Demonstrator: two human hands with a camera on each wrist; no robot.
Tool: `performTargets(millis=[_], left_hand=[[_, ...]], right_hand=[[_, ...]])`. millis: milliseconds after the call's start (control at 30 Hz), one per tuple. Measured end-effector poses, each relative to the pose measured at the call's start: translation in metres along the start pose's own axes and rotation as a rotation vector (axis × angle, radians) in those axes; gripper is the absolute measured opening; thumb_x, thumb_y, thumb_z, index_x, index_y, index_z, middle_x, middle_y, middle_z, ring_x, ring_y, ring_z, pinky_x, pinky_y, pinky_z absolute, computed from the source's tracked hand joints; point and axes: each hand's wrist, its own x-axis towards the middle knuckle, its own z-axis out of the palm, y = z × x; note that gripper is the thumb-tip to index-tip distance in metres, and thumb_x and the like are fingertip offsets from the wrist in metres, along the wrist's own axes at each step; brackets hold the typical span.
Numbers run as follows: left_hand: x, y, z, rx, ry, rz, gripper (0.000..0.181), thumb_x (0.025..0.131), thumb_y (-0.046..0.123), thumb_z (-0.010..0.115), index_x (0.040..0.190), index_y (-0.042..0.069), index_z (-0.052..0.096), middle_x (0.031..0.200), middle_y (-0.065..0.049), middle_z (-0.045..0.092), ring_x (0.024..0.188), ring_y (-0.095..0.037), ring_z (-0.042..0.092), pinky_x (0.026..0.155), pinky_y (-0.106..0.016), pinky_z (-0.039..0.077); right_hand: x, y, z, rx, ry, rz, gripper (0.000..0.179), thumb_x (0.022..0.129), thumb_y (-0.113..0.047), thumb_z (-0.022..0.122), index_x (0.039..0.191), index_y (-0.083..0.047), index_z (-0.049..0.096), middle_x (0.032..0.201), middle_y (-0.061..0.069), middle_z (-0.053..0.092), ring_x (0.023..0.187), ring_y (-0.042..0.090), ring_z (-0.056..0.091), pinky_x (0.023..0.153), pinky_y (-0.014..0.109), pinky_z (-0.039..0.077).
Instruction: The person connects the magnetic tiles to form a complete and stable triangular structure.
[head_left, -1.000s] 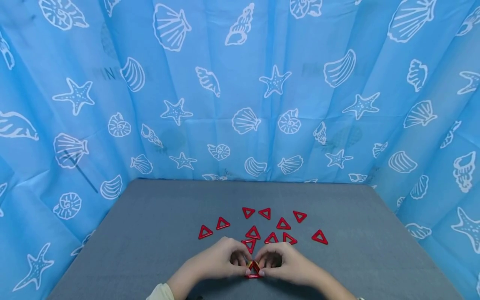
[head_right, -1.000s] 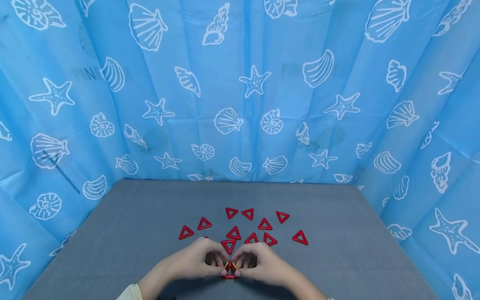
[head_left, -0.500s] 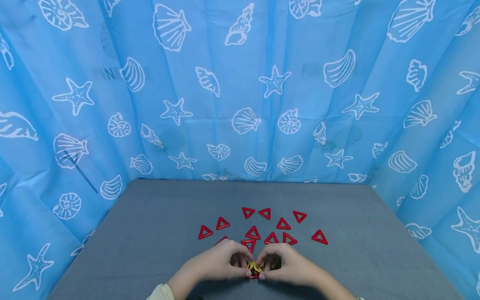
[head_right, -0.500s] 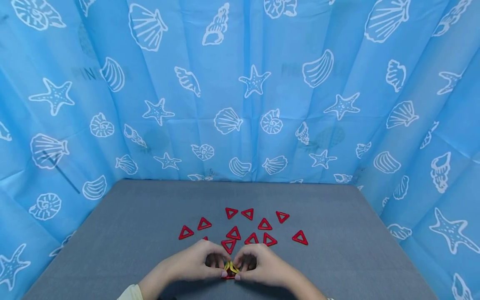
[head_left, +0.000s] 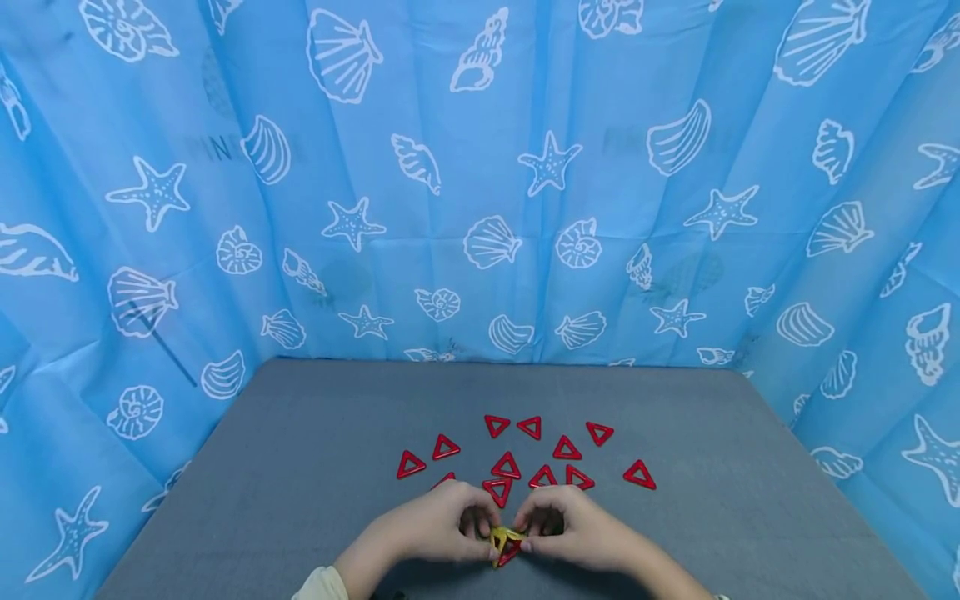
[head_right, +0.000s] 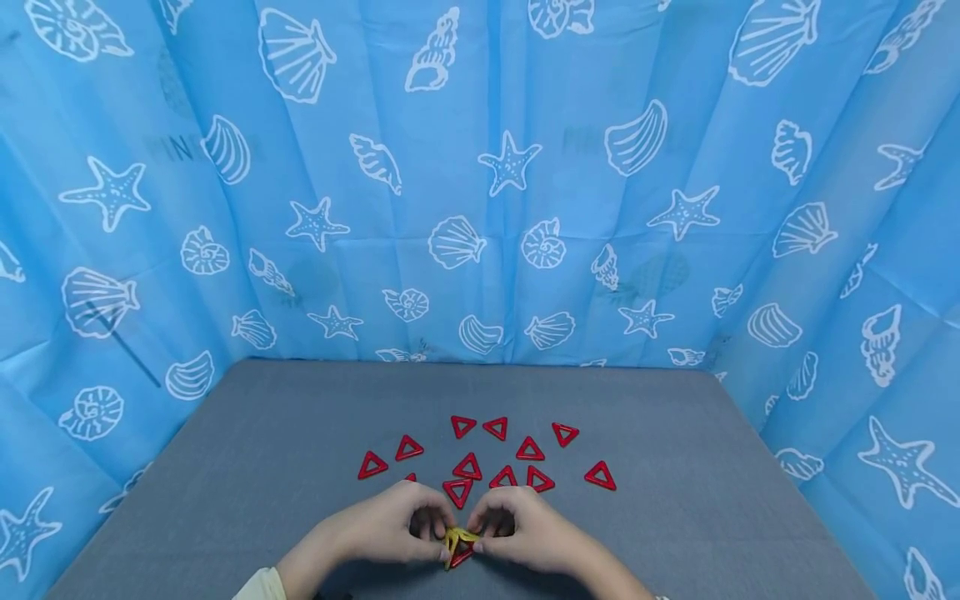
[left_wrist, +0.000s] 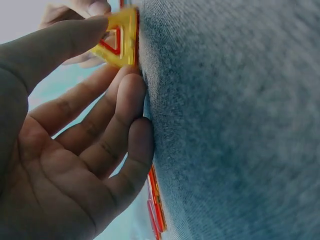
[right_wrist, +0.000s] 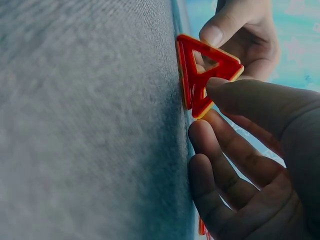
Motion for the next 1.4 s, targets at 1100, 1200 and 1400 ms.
performTargets(millis=[1100,1200,1400], left_hand=[[-0.001,-0.005,-0.003,0.035,-0.038,0.012,0.014,0.092,0.019,0.085,0.086,0.018,0.072,0.085,0.013,0.067,0.073,0.001,0.063,0.071,-0.02,0.055],[-0.002,-0.006,-0.003,0.036,-0.047,0.0,0.015,0.092,0.021,0.085,0.086,0.018,0.072,0.084,0.013,0.067,0.073,0.0,0.063,0.071,-0.02,0.055],[-0.003,-0.004,-0.003,0.02,-0.066,-0.024,0.013,0.093,0.019,0.084,0.087,0.017,0.072,0.085,0.012,0.066,0.074,0.0,0.061,0.071,-0.02,0.053]], right_hand=[[-0.037,-0.008,-0.084,-0.187,-0.093,0.378,0.025,0.08,0.0,0.086,0.097,-0.001,0.068,0.088,0.008,0.06,0.078,0.02,0.055,0.064,0.028,0.045],[-0.036,-0.007,-0.082,-0.203,-0.083,0.382,0.023,0.08,-0.001,0.086,0.094,-0.001,0.068,0.085,0.007,0.061,0.076,0.018,0.056,0.064,0.028,0.045],[-0.033,-0.005,-0.077,-0.209,-0.08,0.394,0.022,0.082,-0.004,0.087,0.093,-0.003,0.068,0.084,0.006,0.062,0.077,0.017,0.057,0.065,0.027,0.046]])
